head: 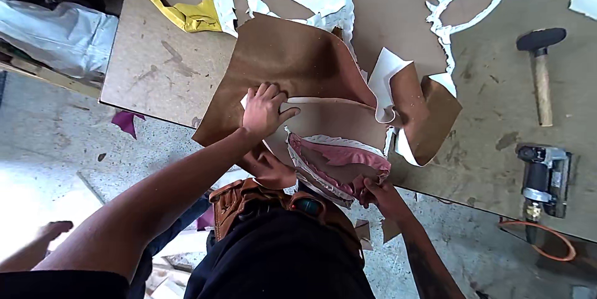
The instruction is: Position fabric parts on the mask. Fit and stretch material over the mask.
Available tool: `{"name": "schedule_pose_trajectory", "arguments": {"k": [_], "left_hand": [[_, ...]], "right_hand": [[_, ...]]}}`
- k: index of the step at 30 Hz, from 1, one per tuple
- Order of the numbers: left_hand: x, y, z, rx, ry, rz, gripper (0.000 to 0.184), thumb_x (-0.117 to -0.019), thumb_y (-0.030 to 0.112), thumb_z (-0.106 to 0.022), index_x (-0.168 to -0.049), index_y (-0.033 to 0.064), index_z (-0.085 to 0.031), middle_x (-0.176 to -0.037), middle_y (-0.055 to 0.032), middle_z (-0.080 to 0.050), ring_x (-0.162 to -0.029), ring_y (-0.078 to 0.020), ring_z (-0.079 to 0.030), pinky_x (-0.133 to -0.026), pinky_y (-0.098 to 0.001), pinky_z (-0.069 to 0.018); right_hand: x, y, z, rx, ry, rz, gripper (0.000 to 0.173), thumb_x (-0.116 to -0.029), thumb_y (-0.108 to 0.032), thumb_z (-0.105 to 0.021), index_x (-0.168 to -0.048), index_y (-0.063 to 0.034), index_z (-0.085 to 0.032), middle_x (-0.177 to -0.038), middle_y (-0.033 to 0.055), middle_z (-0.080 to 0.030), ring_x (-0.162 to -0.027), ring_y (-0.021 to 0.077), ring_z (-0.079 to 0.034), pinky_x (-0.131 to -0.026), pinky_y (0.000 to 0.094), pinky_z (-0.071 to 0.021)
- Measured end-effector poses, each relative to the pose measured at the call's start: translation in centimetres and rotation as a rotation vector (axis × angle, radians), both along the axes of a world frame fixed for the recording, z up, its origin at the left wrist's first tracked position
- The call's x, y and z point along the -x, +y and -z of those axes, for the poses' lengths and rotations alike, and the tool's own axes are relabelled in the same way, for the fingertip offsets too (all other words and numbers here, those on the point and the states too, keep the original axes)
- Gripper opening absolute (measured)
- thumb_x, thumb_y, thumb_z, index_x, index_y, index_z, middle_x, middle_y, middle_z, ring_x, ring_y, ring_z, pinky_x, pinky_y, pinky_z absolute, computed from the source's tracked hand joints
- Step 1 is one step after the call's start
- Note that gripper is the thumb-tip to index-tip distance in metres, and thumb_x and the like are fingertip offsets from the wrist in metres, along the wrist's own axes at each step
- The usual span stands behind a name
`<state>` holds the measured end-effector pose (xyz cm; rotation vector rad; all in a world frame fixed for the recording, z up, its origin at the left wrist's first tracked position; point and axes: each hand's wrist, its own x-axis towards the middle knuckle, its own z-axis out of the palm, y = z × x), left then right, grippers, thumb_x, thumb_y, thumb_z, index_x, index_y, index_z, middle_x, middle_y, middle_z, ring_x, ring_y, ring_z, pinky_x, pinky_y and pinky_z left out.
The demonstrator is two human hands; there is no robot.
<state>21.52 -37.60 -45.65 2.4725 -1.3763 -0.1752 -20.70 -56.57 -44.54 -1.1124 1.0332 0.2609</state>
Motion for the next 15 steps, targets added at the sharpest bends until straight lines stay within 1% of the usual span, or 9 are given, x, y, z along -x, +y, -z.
{"name": "schedule_pose_trajectory", "arguments": {"k": [3,6,10,13,15], "left_hand": [[0.2,0.1,0.2,-0.003,-0.013,-0.012,0.064,-0.0915,0.079,-0.047,-0.099,0.0200,-0.071,-0.101,-0.0028,-0.064,-0.105,-0.0246,-0.059,-0.097,-0.0504,-0.0422],[0.3,0.1,0.2,-0.006,-0.017,-0.017,0.064,-0.0921,0.078,-0.046,-0.098,0.0199,-0.071,-0.101,-0.0028,-0.063,-0.104,-0.0243,-0.059,-0.096,-0.0499,-0.0423],[0.0,-0.2,0.5,0.003,-0.026,-0.020,0.063,-0.0917,0.079,-0.047,-0.098,0.0204,-0.071,-0.099,-0.0027,-0.064,-0.102,-0.0241,-0.060,-0.094,-0.0494,-0.0429],[0.1,0.1,0.6,-0.010,-0.022,-0.018,0.063,-0.0905,0.080,-0.048,-0.098,0.0215,-0.071,-0.100,-0.0019,-0.063,-0.102,-0.0234,-0.060,-0.093,-0.0485,-0.0437],[0.0,0.1,0.7,0.005,-0.029,-0.012,0.063,-0.0900,0.080,-0.049,-0.096,0.0213,-0.071,-0.098,-0.0012,-0.063,-0.100,-0.0224,-0.060,-0.092,-0.0478,-0.0438]], "right_hand": [[-0.1,0.3,0.4,-0.017,-0.039,0.012,0.042,-0.1023,-0.043,-0.060,-0.111,-0.0020,-0.063,-0.078,0.0193,-0.068,-0.062,0.0276,-0.068,-0.061,0.0411,-0.0612],[-0.2,0.8,0.9,-0.030,-0.066,0.050,0.040,-0.1018,-0.042,-0.061,-0.114,-0.0040,-0.061,-0.078,0.0191,-0.067,-0.060,0.0267,-0.066,-0.058,0.0399,-0.0601],[-0.4,1.3,1.7,-0.013,-0.101,0.088,0.037,-0.1014,-0.042,-0.062,-0.111,-0.0060,-0.064,-0.075,0.0170,-0.065,-0.056,0.0234,-0.063,-0.054,0.0365,-0.0570],[-0.2,2.4,1.8,0.081,-0.086,0.118,0.041,-0.0996,-0.047,-0.063,-0.101,-0.0057,-0.067,-0.069,0.0141,-0.063,-0.053,0.0212,-0.059,-0.050,0.0350,-0.0538],[0.1,2.5,1.3,0.167,-0.080,0.117,0.045,-0.0985,-0.050,-0.063,-0.100,-0.0048,-0.067,-0.067,0.0134,-0.063,-0.051,0.0211,-0.059,-0.049,0.0344,-0.0529]]}}
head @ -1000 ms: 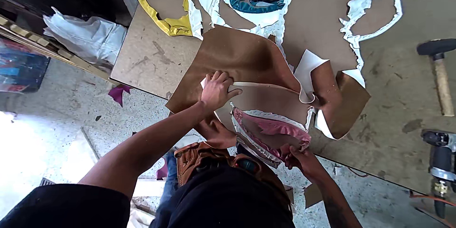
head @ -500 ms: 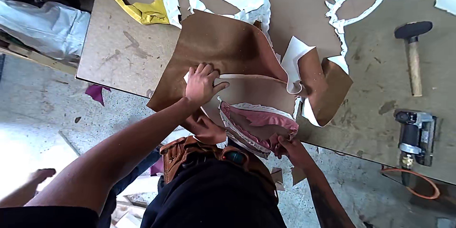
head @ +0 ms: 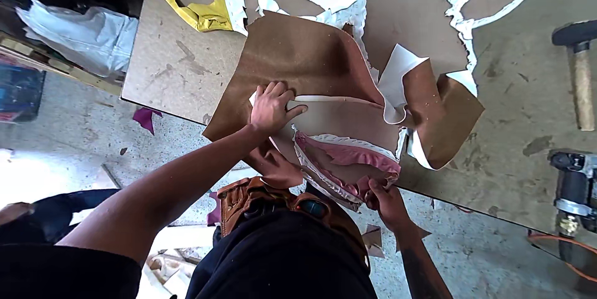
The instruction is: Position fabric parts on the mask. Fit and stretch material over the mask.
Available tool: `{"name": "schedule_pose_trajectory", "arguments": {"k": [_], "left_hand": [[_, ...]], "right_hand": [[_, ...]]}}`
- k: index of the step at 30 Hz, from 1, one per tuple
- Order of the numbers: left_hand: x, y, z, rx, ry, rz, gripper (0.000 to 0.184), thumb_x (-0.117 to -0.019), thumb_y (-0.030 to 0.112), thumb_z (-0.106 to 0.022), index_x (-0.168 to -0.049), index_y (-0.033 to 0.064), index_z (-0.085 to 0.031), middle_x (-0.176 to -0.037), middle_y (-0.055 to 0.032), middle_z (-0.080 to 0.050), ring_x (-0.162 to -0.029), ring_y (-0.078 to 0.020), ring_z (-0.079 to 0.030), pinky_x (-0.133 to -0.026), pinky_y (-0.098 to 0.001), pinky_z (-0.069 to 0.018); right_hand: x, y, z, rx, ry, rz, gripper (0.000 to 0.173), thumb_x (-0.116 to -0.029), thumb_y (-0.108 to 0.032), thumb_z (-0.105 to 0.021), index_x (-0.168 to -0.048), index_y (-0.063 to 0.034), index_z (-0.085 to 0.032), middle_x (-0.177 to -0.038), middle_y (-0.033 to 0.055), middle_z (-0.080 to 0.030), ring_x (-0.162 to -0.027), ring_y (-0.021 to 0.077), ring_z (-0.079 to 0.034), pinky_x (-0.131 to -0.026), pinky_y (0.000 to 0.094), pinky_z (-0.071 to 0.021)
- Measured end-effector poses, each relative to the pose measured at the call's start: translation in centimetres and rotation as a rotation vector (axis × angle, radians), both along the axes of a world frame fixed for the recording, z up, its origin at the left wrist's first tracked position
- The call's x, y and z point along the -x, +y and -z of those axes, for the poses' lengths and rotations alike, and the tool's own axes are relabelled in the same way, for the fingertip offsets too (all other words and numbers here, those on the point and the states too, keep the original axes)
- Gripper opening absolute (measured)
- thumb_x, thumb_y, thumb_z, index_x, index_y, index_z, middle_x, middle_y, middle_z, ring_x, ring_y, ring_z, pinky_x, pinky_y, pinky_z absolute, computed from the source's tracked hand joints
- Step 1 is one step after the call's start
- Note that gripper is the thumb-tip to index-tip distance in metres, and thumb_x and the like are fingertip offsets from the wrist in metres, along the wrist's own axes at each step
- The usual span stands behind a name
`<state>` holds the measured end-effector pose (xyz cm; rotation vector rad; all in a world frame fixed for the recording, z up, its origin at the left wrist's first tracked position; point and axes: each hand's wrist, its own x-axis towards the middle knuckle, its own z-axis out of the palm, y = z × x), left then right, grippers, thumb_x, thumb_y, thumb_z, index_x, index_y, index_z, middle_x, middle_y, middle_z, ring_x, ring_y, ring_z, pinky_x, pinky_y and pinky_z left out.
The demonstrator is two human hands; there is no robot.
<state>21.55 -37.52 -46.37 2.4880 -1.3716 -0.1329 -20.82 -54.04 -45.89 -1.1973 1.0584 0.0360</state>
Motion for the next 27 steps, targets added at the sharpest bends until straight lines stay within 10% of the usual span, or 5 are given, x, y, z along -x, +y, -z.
{"name": "schedule_pose_trajectory", "arguments": {"k": [27], "left_hand": [[0.2,-0.1,-0.1,0.023,0.004,-0.015,0.061,-0.0886,0.079,-0.052,-0.098,0.0220,-0.072,-0.103,0.0005,-0.066,-0.102,-0.0195,-0.060,-0.095,-0.0459,-0.0435]], "right_hand": [[1.0,-0.4,-0.4,0.045,-0.002,0.001,0.048,-0.0965,-0.055,-0.064,-0.098,-0.0073,-0.070,-0.070,0.0136,-0.065,-0.050,0.0224,-0.061,-0.046,0.0358,-0.0544]]}}
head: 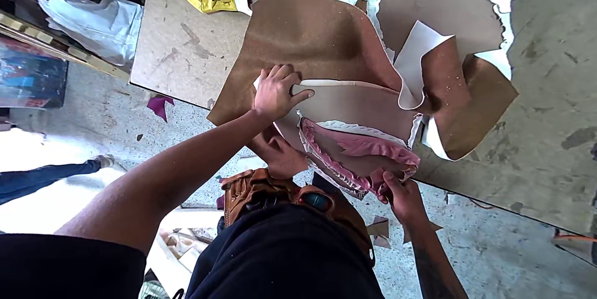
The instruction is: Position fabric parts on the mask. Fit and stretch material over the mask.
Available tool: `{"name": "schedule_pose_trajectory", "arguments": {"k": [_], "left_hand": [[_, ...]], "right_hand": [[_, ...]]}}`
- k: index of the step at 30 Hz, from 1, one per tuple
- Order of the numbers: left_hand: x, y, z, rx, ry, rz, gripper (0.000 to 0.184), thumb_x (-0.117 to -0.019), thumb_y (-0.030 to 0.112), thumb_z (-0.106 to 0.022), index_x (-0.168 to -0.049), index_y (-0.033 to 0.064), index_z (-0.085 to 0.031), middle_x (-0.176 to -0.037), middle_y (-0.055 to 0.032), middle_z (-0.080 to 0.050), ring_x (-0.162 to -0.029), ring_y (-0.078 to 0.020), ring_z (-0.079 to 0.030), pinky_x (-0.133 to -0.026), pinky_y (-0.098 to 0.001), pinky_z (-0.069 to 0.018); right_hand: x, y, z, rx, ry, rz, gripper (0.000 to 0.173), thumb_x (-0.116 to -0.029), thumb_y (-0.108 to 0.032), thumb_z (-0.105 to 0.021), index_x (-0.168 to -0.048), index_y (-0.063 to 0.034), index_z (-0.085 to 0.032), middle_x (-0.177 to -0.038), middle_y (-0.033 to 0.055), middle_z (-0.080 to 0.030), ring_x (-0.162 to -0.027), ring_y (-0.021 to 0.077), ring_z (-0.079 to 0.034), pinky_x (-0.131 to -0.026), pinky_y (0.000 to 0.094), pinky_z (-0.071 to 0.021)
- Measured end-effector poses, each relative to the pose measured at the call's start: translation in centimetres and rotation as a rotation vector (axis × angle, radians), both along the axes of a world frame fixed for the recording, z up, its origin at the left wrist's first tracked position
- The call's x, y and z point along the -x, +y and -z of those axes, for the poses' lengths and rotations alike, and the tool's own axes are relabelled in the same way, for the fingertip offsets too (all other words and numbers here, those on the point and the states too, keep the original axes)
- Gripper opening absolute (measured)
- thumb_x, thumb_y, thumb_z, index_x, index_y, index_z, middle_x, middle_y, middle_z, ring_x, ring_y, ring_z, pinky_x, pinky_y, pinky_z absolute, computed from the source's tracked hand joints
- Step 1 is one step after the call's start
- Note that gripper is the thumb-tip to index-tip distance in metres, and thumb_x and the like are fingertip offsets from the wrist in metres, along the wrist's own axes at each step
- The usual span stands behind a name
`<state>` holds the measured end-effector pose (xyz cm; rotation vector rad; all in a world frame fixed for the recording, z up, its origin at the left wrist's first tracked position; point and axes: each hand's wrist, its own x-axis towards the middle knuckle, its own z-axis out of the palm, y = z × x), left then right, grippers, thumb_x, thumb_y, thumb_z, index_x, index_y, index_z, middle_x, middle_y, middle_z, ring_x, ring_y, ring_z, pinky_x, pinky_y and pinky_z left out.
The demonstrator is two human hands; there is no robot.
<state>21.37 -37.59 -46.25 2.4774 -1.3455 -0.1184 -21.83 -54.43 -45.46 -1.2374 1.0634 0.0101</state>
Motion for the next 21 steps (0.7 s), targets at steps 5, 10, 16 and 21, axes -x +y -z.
{"name": "schedule_pose_trajectory", "arguments": {"k": [5,10,16,21], "left_hand": [[-0.1,-0.1,-0.1,-0.007,-0.008,-0.011,0.062,-0.0886,0.080,-0.052,-0.099,0.0222,-0.072,-0.102,0.0005,-0.066,-0.101,-0.0196,-0.061,-0.094,-0.0458,-0.0441],[0.0,-0.2,0.0,-0.010,-0.007,-0.006,0.062,-0.0897,0.079,-0.051,-0.098,0.0211,-0.072,-0.099,-0.0012,-0.064,-0.100,-0.0217,-0.060,-0.095,-0.0469,-0.0434],[0.2,-0.3,-0.1,-0.004,-0.008,-0.002,0.058,-0.0909,0.076,-0.053,-0.095,0.0208,-0.071,-0.095,-0.0020,-0.064,-0.099,-0.0226,-0.061,-0.096,-0.0480,-0.0433],[0.0,-0.1,0.2,0.007,-0.013,0.002,0.055,-0.0917,0.073,-0.055,-0.096,0.0207,-0.071,-0.093,-0.0016,-0.063,-0.096,-0.0225,-0.060,-0.095,-0.0477,-0.0433]], "right_hand": [[-0.7,0.4,-0.2,0.018,0.033,0.023,0.046,-0.0982,-0.052,-0.062,-0.095,-0.0069,-0.070,-0.067,0.0129,-0.064,-0.049,0.0221,-0.060,-0.046,0.0357,-0.0541],[-1.3,0.3,0.0,-0.037,0.048,0.020,0.045,-0.0982,-0.052,-0.062,-0.097,-0.0078,-0.070,-0.069,0.0118,-0.064,-0.051,0.0209,-0.060,-0.048,0.0348,-0.0545],[-1.3,0.5,0.8,-0.148,0.004,0.076,0.037,-0.0962,-0.046,-0.068,-0.106,-0.0103,-0.068,-0.075,0.0098,-0.066,-0.056,0.0174,-0.062,-0.053,0.0327,-0.0562],[-1.9,1.0,1.1,-0.160,0.017,0.112,0.040,-0.0947,-0.050,-0.069,-0.104,-0.0105,-0.068,-0.077,0.0096,-0.065,-0.060,0.0179,-0.061,-0.054,0.0338,-0.0550]]}}
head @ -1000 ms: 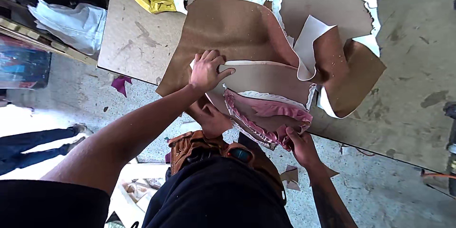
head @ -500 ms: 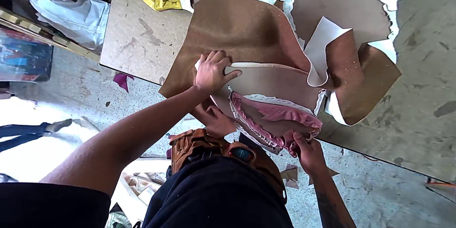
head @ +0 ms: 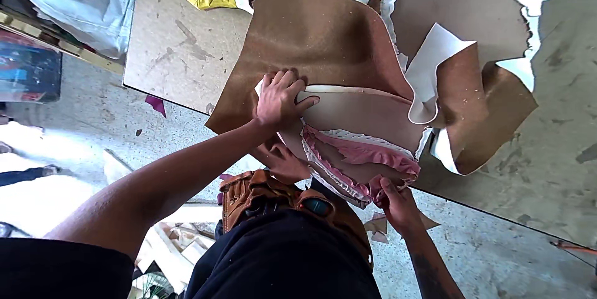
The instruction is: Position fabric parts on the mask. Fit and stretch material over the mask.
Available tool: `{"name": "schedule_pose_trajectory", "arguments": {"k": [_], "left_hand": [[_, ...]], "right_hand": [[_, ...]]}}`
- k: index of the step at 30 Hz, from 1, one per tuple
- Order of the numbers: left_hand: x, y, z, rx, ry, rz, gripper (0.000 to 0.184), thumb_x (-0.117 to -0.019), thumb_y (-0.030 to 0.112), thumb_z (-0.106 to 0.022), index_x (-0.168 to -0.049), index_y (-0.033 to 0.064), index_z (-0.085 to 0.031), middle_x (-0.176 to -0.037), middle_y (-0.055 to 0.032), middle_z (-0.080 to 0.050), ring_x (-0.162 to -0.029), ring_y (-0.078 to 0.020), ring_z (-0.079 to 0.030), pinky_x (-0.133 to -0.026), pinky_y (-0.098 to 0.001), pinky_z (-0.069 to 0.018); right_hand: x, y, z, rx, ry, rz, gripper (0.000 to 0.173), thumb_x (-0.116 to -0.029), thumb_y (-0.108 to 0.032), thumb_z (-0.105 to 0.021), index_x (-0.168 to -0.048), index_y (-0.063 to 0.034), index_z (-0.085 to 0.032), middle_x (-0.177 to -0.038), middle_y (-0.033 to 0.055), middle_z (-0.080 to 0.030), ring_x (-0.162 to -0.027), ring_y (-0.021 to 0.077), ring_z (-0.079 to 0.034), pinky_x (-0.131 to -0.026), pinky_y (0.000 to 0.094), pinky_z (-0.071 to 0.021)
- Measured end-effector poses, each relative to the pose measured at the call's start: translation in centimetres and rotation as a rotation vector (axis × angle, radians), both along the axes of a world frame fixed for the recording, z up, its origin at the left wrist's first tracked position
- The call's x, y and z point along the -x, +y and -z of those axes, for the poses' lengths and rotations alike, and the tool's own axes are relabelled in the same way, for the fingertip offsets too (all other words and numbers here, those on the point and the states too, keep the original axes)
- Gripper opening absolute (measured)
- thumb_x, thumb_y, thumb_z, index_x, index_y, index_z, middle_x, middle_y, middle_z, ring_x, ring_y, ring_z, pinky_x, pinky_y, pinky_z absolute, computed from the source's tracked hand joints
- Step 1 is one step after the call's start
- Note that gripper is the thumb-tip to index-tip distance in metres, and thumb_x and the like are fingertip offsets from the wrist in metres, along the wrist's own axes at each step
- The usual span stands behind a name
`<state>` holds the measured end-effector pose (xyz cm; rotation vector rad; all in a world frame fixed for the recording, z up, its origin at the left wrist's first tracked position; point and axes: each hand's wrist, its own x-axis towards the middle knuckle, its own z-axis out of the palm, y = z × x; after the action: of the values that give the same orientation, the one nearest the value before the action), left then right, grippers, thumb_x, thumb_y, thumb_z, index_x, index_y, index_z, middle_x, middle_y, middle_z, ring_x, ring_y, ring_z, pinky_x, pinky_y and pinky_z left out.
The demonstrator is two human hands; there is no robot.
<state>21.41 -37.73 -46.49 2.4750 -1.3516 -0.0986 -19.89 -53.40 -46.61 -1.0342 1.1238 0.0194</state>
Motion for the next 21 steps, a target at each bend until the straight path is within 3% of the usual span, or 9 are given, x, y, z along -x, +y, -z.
{"name": "schedule_pose_trajectory", "arguments": {"k": [4,6,8,12,14,16,19,21], "left_hand": [[0.4,0.0,-0.5,-0.040,0.024,0.032,0.058,-0.0943,0.074,-0.049,-0.103,0.0209,-0.070,-0.110,-0.0035,-0.067,-0.109,-0.0247,-0.061,-0.100,-0.0527,-0.0434],[0.2,-0.3,-0.9,-0.060,0.015,0.037,0.059,-0.0950,0.074,-0.046,-0.107,0.0217,-0.070,-0.119,-0.0036,-0.066,-0.113,-0.0248,-0.061,-0.101,-0.0537,-0.0424],[0.2,-0.2,-1.1,-0.060,0.006,0.046,0.056,-0.0964,0.072,-0.047,-0.111,0.0223,-0.069,-0.120,-0.0031,-0.066,-0.115,-0.0244,-0.060,-0.105,-0.0549,-0.0400],[2.1,-2.1,-2.2,0.032,0.036,0.153,0.045,-0.0986,0.055,-0.054,-0.127,0.0223,-0.068,-0.128,-0.0049,-0.065,-0.128,-0.0272,-0.056,-0.121,-0.0609,-0.0248],[5.2,-5.0,-3.2,0.025,0.075,0.209,0.060,-0.0912,0.066,-0.058,-0.135,0.0250,-0.065,-0.139,-0.0016,-0.062,-0.135,-0.0242,-0.053,-0.122,-0.0583,-0.0262],[9.0,-8.0,-3.3,-0.039,0.097,0.227,0.085,-0.0793,0.084,-0.058,-0.143,0.0272,-0.058,-0.146,-0.0020,-0.056,-0.139,-0.0260,-0.048,-0.121,-0.0588,-0.0286],[12.1,-10.9,-2.5,-0.098,0.068,0.169,0.110,-0.0642,0.097,-0.054,-0.151,0.0287,-0.051,-0.151,-0.0070,-0.050,-0.142,-0.0316,-0.042,-0.120,-0.0625,-0.0251],[12.5,-11.3,-1.8,-0.088,0.027,0.145,0.118,-0.0594,0.100,-0.054,-0.153,0.0277,-0.048,-0.151,-0.0072,-0.049,-0.141,-0.0312,-0.043,-0.119,-0.0620,-0.0262]], "right_hand": [[0.4,-0.4,-0.6,0.042,0.025,-0.086,0.039,-0.1016,-0.045,-0.060,-0.103,-0.0071,-0.069,-0.074,0.0115,-0.065,-0.058,0.0208,-0.060,-0.055,0.0380,-0.0548],[0.0,-0.7,-1.2,0.066,0.044,-0.119,0.043,-0.1026,-0.048,-0.057,-0.104,-0.0068,-0.069,-0.073,0.0121,-0.064,-0.058,0.0219,-0.060,-0.056,0.0390,-0.0549],[-0.3,-0.6,-1.9,0.082,0.095,-0.161,0.052,-0.1015,-0.056,-0.055,-0.099,-0.0061,-0.069,-0.070,0.0120,-0.063,-0.057,0.0226,-0.060,-0.056,0.0393,-0.0541],[-0.7,-0.9,-2.2,0.185,0.294,-0.303,0.066,-0.0967,-0.070,-0.050,-0.092,-0.0072,-0.070,-0.071,0.0095,-0.067,-0.058,0.0233,-0.062,-0.057,0.0429,-0.0543],[-0.4,-1.0,-2.2,0.259,0.438,-0.397,0.080,-0.0883,-0.085,-0.044,-0.091,-0.0090,-0.070,-0.074,0.0109,-0.066,-0.064,0.0284,-0.064,-0.063,0.0551,-0.0551],[-0.2,-1.4,-3.1,0.345,0.550,-0.432,0.084,-0.0837,-0.090,-0.042,-0.091,-0.0116,-0.070,-0.076,0.0104,-0.068,-0.072,0.0311,-0.068,-0.068,0.0627,-0.0544],[0.2,-3.5,-4.6,0.474,0.552,-0.342,0.069,-0.0880,-0.082,-0.049,-0.105,-0.0190,-0.073,-0.072,0.0007,-0.071,-0.068,0.0237,-0.069,-0.067,0.0597,-0.0568],[0.2,-5.2,-4.6,0.485,0.495,-0.380,0.059,-0.0946,-0.073,-0.050,-0.104,-0.0183,-0.072,-0.069,-0.0001,-0.069,-0.064,0.0221,-0.067,-0.065,0.0568,-0.0563]]}}
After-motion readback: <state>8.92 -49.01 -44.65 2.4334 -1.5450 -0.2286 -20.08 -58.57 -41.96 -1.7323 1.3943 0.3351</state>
